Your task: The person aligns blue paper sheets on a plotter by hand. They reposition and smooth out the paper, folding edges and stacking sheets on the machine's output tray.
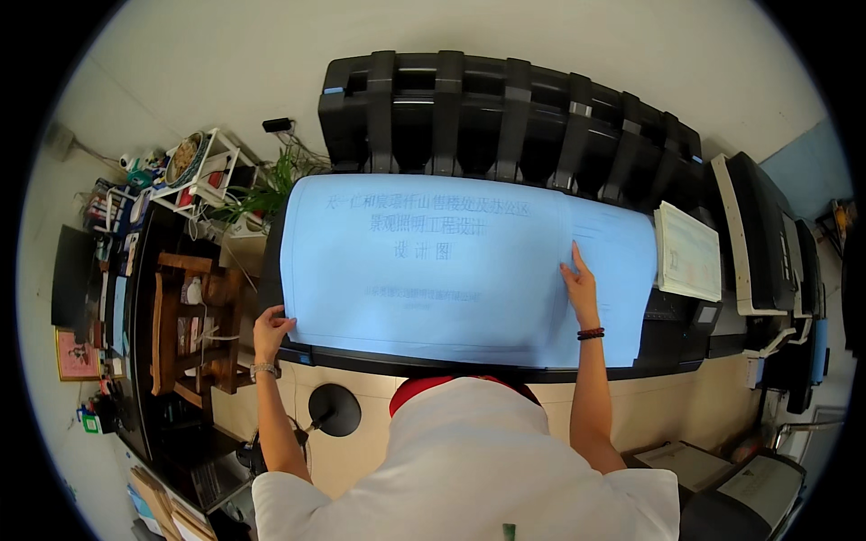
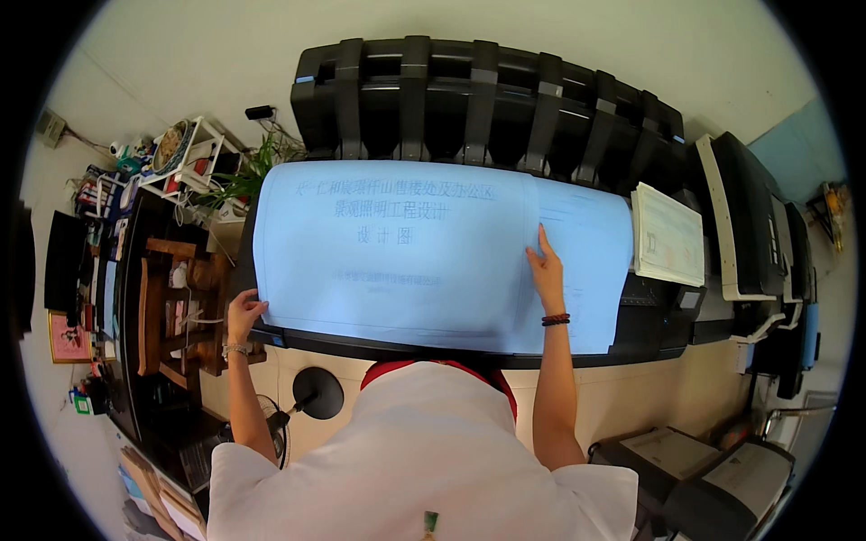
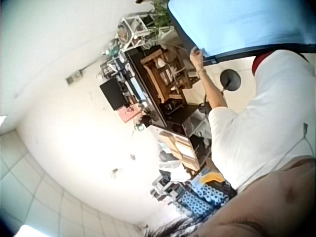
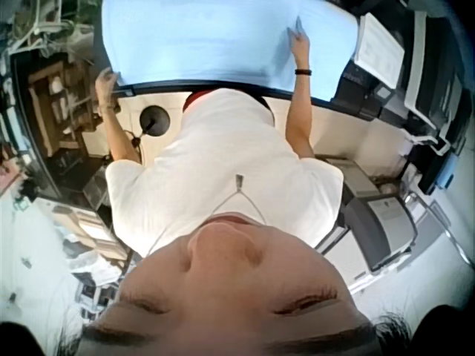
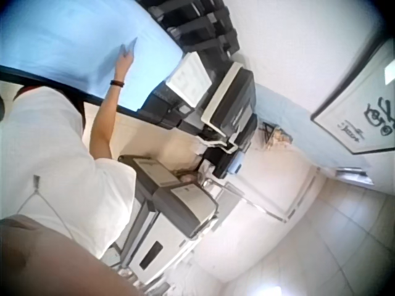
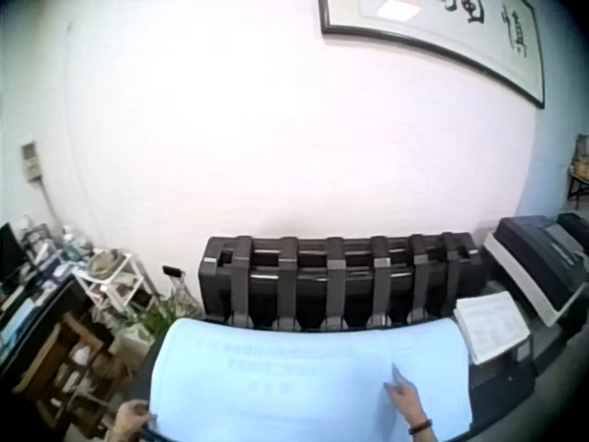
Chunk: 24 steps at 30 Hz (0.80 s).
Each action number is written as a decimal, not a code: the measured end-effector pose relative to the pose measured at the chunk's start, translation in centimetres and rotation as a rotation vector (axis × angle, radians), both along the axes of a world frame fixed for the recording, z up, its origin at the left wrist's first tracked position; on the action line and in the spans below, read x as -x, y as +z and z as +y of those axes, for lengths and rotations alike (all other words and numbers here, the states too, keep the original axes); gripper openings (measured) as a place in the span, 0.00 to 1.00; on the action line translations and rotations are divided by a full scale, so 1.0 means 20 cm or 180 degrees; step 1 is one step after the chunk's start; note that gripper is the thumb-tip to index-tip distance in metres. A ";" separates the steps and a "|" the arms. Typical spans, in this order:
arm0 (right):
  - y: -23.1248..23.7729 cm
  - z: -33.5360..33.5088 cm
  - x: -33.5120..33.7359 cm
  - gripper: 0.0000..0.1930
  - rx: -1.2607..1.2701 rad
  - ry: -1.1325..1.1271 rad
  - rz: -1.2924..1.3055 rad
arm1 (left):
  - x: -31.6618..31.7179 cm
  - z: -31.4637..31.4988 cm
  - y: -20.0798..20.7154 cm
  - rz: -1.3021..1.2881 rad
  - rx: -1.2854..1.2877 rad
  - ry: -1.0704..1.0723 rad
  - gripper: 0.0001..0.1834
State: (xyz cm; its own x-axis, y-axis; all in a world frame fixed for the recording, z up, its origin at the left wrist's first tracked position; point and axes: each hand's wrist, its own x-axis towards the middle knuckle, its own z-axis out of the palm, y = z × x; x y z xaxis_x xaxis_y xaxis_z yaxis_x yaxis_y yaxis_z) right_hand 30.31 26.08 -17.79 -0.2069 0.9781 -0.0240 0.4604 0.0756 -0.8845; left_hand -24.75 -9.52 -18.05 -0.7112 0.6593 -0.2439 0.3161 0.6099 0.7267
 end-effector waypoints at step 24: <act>-0.08 -0.30 -0.07 0.38 0.0410 0.0200 0.0892 | 0.01 0.28 -0.07 -0.0131 -0.0228 -0.0181 0.29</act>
